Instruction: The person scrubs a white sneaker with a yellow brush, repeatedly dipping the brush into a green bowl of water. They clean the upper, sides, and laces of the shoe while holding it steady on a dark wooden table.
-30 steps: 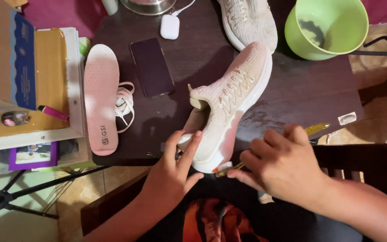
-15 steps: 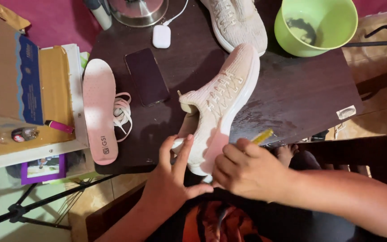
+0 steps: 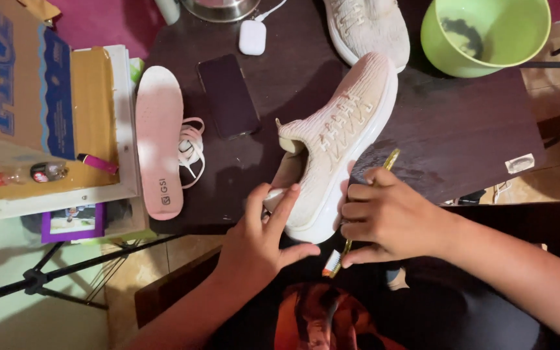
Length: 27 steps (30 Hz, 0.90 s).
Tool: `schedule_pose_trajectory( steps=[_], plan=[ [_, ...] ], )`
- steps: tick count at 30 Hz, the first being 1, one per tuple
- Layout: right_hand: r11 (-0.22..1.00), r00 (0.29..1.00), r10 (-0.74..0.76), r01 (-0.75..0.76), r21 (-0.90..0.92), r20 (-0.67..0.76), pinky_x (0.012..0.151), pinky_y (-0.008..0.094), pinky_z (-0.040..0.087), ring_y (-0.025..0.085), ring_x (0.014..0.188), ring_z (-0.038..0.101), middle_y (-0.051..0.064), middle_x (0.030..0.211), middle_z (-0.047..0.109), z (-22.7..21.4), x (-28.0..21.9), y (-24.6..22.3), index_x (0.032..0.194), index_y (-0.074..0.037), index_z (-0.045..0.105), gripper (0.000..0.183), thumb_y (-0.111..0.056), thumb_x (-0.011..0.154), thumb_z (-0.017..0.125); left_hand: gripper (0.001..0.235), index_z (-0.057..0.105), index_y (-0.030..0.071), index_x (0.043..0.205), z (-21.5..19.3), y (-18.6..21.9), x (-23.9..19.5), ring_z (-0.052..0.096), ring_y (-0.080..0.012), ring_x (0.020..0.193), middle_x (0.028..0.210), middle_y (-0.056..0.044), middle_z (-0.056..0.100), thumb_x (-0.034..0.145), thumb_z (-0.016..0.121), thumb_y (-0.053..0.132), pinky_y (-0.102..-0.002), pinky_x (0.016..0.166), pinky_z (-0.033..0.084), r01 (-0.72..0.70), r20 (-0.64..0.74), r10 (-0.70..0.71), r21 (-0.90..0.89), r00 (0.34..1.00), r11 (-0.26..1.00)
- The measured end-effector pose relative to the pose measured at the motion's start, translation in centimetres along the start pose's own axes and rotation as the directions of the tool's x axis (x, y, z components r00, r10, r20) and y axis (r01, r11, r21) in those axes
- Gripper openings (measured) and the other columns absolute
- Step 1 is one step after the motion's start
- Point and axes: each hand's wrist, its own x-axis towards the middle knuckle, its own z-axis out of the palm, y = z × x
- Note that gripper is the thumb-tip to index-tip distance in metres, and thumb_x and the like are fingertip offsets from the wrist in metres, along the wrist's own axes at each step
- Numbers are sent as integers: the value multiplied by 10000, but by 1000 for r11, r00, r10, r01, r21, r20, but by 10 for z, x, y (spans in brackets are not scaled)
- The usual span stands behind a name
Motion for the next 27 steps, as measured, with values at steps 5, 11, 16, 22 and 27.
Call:
schedule_pose_trajectory(
  steps=[5,11,16,22,27],
  plan=[
    [993,994,111,-111,46,-8,765,396,305,203,701,548,-48,692,591,-8,4,-5,716,-185,642,556,-690,936,571,975,474,158,1527,1,-1,-3,678,-221,857,1385,-186,454,754,920,550,-364,654,629,13,45,-12,-31,999,999],
    [873,898,434,-439,-214,-72,724,381,339,175,577,529,-65,533,534,-24,-4,-16,647,-247,665,609,-783,885,501,1078,405,130,1571,-5,1,-3,663,-166,775,1414,-204,441,703,990,385,-306,760,605,-12,110,15,-29,994,1000],
    [879,930,354,-368,-303,-102,736,410,334,209,632,547,-49,604,597,-23,5,-28,618,-218,607,626,-759,930,564,1048,415,130,1560,-2,1,-5,689,-244,858,1411,-220,438,730,981,430,-363,744,622,-6,111,12,-55,994,998],
    [857,913,398,-404,-320,-88,758,380,362,172,572,510,-60,498,507,-25,3,-28,557,-237,583,681,-780,945,446,1009,431,135,1551,2,0,-7,683,-195,758,1428,-213,407,747,962,434,-366,707,632,3,105,1,-38,994,999],
    [728,857,448,-515,-453,-255,709,413,291,201,656,569,-74,630,541,-31,-3,-24,638,-253,538,592,-752,943,636,1088,401,137,1570,3,-2,-7,644,-329,1227,1440,-213,388,699,975,445,-381,849,631,47,108,-42,-41,993,998]
  ],
)
